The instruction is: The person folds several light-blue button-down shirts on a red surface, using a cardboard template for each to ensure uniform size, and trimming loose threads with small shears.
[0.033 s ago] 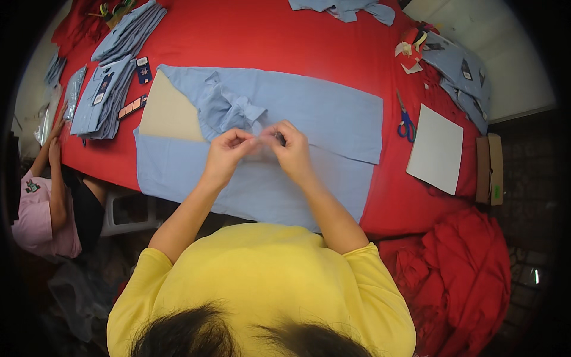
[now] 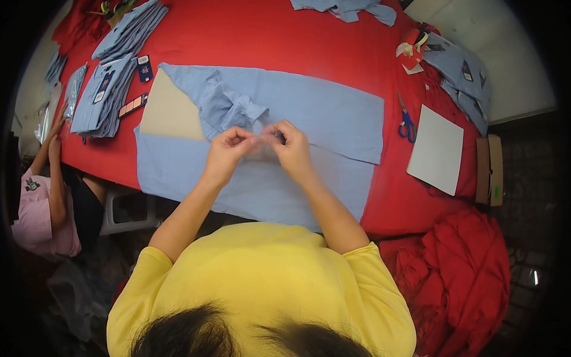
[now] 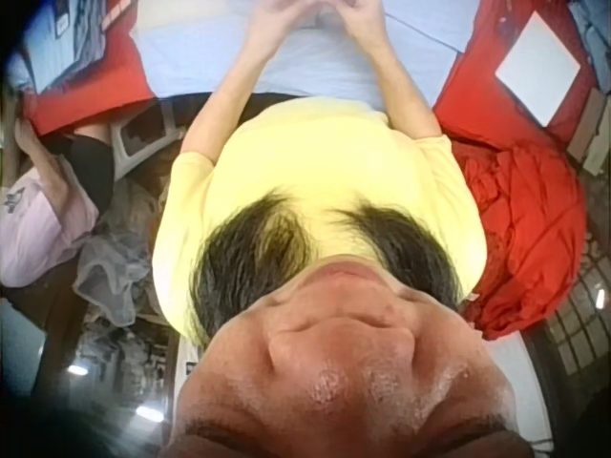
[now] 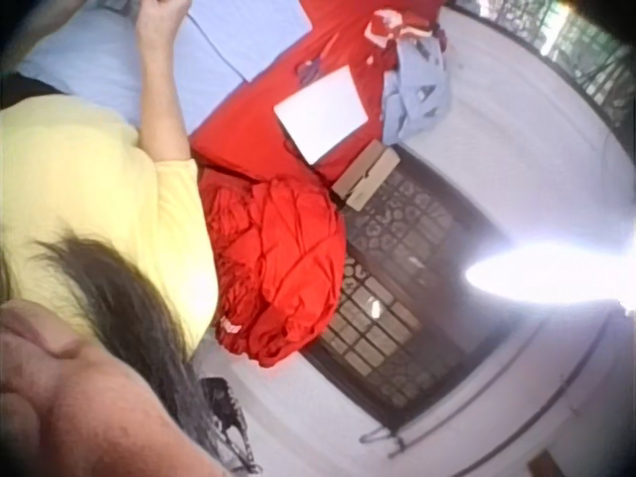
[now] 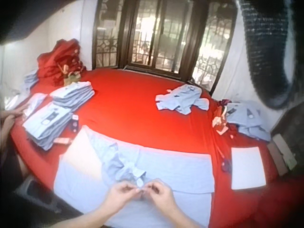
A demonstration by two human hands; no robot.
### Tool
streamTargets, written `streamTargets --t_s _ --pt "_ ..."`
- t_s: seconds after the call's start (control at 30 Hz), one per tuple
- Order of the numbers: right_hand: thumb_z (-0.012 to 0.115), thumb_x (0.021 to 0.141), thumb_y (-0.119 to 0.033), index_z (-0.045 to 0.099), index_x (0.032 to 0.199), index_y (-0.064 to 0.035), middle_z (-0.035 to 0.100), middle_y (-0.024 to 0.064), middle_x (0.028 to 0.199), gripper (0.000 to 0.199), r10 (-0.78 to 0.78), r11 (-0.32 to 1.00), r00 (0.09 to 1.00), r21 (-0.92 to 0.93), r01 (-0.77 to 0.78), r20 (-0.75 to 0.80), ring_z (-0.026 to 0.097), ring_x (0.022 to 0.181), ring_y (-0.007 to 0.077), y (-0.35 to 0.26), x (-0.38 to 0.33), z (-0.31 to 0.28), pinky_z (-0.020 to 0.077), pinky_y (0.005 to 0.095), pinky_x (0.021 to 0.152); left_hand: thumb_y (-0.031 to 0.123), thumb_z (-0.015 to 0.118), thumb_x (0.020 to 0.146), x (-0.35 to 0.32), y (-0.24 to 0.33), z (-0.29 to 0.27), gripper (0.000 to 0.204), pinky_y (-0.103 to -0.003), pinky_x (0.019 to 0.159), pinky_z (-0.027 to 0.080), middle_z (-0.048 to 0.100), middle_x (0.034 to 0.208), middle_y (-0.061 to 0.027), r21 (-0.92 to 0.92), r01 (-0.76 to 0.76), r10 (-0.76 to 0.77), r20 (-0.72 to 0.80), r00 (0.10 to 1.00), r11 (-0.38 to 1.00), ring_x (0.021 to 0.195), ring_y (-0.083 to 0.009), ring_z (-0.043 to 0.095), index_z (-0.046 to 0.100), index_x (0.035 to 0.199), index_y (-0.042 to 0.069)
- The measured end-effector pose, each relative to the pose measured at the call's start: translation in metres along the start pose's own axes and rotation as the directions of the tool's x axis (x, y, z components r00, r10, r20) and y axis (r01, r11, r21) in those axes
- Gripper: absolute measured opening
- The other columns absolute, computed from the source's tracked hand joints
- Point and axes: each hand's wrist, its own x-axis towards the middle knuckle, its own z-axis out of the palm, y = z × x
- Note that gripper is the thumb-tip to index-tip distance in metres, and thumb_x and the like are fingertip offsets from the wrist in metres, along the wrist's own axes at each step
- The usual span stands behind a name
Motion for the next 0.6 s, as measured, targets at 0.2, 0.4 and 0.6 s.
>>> streamTargets --t_s 0.2,0.4,0.6 --pt "0.066 0.082 -0.007 0.063 0.087 0.0011 0.061 0.0040 0.078 0.010 -0.009 0.997 1.000 -0.075 0.009 -0.008 0.049 0.066 0.0102 -0.001 0.004 0.010 0.0417 0.0254 0.061 0.017 0.063 0.092 0.003 0.008 -0.013 0.017 -0.025 0.076 0.052 0.067 0.091 -0.0075 -0.154 0.224 -0.218 0.055 0.974 0.962 0.085 -0.0141 0.066 0.063 0.097 0.001" --pt "0.066 0.082 -0.009 0.064 0.087 0.0026 0.061 0.0052 0.078 0.013 0.104 0.990 0.995 -0.098 -0.103 0.006 0.050 0.068 0.0102 -0.012 0.001 0.011 0.0428 0.0259 0.063 0.014 0.062 0.091 0.003 0.006 -0.019 0.010 -0.028 0.077 0.052 0.065 0.095 -0.0054 -0.149 0.297 -0.287 0.084 0.954 0.943 0.089 -0.0158 0.065 0.062 0.096 0.005" --pt "0.065 0.087 -0.015 0.056 0.108 -0.0009 0.059 0.0030 0.078 0.027 0.012 0.999 0.999 -0.040 -0.013 -0.031 0.052 0.069 0.0096 -0.013 -0.008 0.008 0.0434 0.0250 0.062 0.012 0.065 0.089 0.009 0.000 -0.019 0.009 -0.028 0.077 0.051 0.064 0.090 -0.0037 -0.222 0.309 -0.311 0.028 0.950 0.925 0.086 -0.0155 0.064 0.060 0.095 0.007"
